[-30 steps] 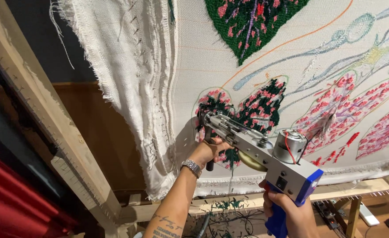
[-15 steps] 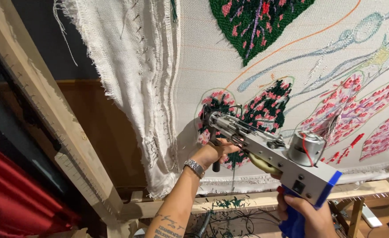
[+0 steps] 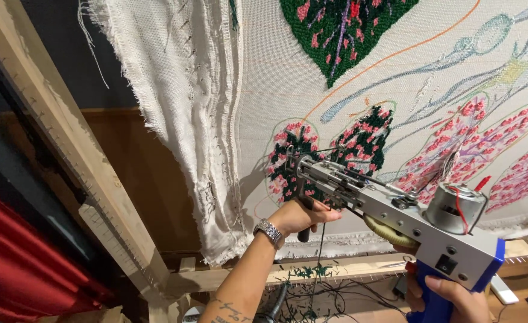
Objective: Using a tufting gun to apply yarn to a canvas frame to create a rug.
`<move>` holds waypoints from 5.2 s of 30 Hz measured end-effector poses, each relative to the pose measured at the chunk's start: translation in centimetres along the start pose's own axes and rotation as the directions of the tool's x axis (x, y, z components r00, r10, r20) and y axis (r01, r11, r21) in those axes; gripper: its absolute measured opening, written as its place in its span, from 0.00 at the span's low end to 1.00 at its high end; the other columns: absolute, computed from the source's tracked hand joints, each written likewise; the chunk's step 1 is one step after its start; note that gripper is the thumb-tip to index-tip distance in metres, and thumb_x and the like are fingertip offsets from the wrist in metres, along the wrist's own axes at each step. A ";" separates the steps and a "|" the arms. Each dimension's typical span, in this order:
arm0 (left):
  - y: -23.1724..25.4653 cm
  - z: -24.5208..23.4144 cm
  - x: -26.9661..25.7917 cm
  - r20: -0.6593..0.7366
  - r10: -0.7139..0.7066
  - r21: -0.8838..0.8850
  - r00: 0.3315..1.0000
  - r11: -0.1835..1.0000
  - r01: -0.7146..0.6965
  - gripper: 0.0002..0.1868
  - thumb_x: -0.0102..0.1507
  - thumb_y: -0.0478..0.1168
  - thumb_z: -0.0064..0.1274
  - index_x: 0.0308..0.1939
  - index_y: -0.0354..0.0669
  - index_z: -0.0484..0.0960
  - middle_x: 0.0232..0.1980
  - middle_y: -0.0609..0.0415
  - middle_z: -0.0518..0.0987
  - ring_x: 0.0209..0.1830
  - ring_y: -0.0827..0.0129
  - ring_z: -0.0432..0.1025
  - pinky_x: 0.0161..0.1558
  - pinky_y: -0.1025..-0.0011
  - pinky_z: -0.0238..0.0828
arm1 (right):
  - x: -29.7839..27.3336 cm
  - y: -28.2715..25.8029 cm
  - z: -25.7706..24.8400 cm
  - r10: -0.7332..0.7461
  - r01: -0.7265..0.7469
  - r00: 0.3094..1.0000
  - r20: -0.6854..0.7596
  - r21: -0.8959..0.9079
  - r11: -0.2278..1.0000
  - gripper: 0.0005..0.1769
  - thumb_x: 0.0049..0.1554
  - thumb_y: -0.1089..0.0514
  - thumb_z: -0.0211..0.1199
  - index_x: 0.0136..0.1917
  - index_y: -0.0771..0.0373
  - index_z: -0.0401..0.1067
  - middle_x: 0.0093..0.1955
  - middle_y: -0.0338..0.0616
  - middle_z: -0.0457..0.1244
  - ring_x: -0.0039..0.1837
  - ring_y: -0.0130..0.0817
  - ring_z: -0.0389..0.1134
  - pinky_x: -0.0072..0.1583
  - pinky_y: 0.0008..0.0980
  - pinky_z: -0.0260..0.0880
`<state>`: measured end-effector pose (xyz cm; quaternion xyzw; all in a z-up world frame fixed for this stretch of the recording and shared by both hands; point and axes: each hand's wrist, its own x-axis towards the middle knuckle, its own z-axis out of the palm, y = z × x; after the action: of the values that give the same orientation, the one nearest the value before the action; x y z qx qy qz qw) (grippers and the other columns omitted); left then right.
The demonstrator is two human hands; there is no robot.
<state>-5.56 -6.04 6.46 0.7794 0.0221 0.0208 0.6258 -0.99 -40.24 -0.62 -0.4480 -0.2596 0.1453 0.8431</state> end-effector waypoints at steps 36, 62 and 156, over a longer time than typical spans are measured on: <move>-7.7 -3.8 7.0 -0.121 -0.010 -0.152 0.993 0.988 -0.008 0.13 0.59 0.45 0.66 0.39 0.39 0.89 0.25 0.60 0.78 0.18 0.79 0.67 0.22 0.75 0.64 | 3.2 1.5 10.3 0.163 -0.184 0.983 -0.090 -0.333 0.925 0.21 0.50 0.65 0.58 0.56 0.78 0.71 0.29 0.49 0.59 0.29 0.38 0.61 0.33 0.36 0.62; -6.0 -4.2 6.5 -0.170 -0.012 -0.054 0.985 0.999 0.003 0.13 0.62 0.46 0.64 0.45 0.41 0.89 0.30 0.61 0.80 0.20 0.79 0.64 0.24 0.74 0.63 | 3.2 1.9 9.3 0.192 -0.225 0.967 -0.166 -0.216 0.950 0.18 0.48 0.66 0.60 0.52 0.79 0.71 0.31 0.54 0.60 0.30 0.42 0.62 0.32 0.41 0.63; -1.1 -3.5 1.9 -0.647 0.619 0.643 0.445 0.757 -0.116 0.12 0.60 0.45 0.65 0.40 0.42 0.85 0.37 0.55 0.84 0.35 0.67 0.78 0.38 0.68 0.77 | -2.8 0.5 -11.1 0.190 -0.239 0.937 -0.292 -0.140 0.961 0.35 0.49 0.55 0.56 0.66 0.78 0.66 0.27 0.52 0.53 0.28 0.44 0.54 0.32 0.40 0.51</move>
<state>-3.85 -2.27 6.12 0.7902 0.1436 0.5237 0.2841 3.00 -48.86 -7.01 -0.5610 -0.1009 0.1499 0.8079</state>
